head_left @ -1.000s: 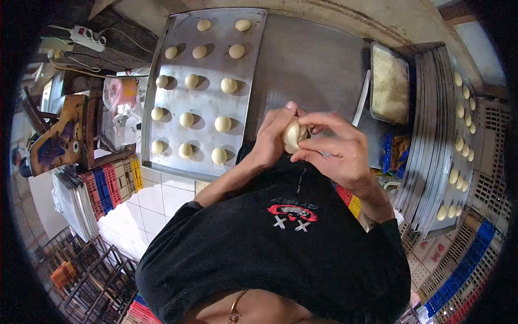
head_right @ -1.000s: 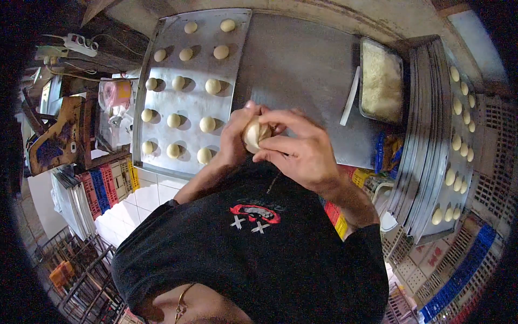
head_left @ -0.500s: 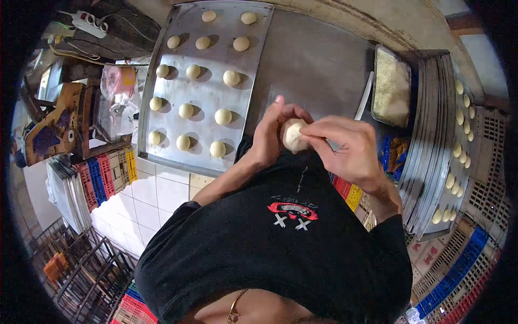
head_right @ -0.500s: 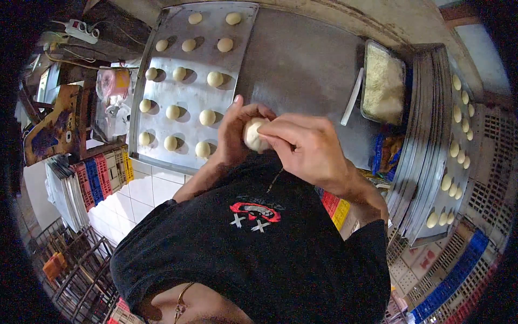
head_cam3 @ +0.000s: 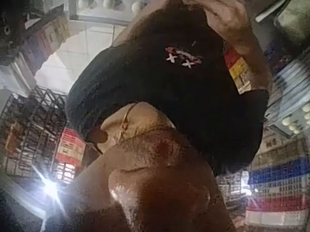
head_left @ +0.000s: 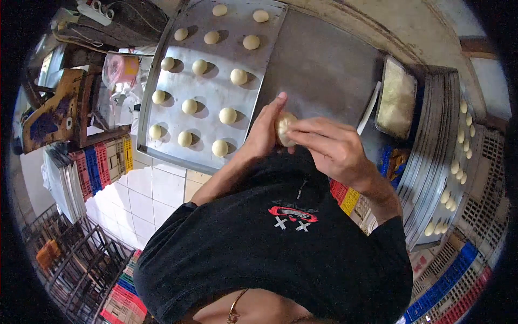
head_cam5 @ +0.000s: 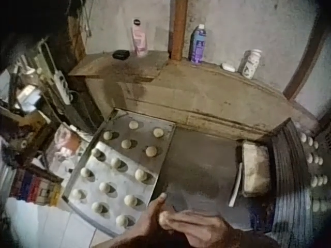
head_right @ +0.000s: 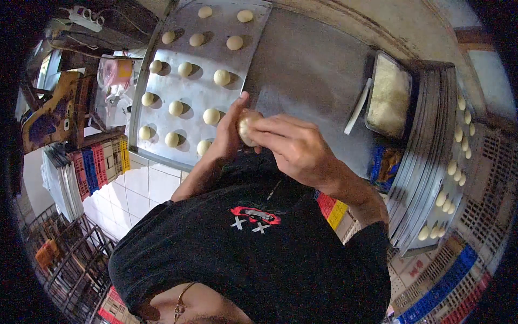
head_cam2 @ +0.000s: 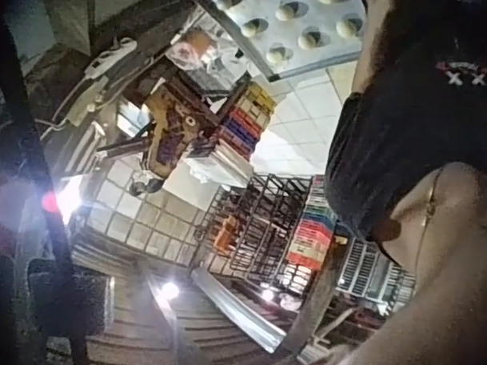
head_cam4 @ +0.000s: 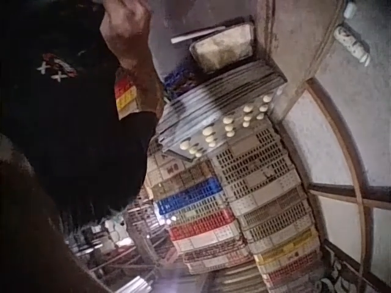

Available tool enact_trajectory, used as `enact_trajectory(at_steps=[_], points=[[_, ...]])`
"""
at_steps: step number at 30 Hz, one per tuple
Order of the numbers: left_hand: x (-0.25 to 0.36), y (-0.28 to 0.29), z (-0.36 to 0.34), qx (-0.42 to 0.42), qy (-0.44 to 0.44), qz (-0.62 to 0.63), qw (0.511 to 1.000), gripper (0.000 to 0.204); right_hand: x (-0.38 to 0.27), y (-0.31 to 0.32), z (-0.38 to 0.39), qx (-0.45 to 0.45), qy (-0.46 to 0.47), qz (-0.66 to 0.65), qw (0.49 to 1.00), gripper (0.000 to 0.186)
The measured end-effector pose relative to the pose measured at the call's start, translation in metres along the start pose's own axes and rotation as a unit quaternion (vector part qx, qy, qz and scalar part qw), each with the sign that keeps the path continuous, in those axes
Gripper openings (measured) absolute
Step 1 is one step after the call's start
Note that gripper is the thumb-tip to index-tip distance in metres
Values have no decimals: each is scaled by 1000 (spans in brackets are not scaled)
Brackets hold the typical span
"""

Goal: Filling, folding, and placing dough balls on trays in a bakery.

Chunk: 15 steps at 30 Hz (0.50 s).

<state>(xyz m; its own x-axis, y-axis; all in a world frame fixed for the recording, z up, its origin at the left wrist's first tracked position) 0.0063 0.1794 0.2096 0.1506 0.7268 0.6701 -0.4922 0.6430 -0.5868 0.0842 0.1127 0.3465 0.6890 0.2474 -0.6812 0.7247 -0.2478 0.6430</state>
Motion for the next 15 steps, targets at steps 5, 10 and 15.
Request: enact_trajectory(at_steps=[5,10,15], points=[[9,14,-11,-31,-47,-76,996,48,42,-29,-6,-63,-9,-23,998,24],[47,72,-30,97,-91,-192,972,31,90,-34,-15,76,-189,21,979,21],[148,202,-95,377,-321,-580,647,44,116,-49,-7,89,-260,-3,961,19]])
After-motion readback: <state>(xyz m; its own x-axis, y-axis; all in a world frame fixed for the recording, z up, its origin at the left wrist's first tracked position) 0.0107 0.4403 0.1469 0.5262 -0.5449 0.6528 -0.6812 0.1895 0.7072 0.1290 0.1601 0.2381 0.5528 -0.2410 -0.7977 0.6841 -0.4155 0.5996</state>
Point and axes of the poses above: each hand's wrist, its own z-axis away from the middle knuckle, its own y-axis out of the back of the hand, x = y × z, the point moved 7 cm from there along -z, towards the middle knuckle, and after that the axes turned 4 degrees about -x, right-handed, at the moved point
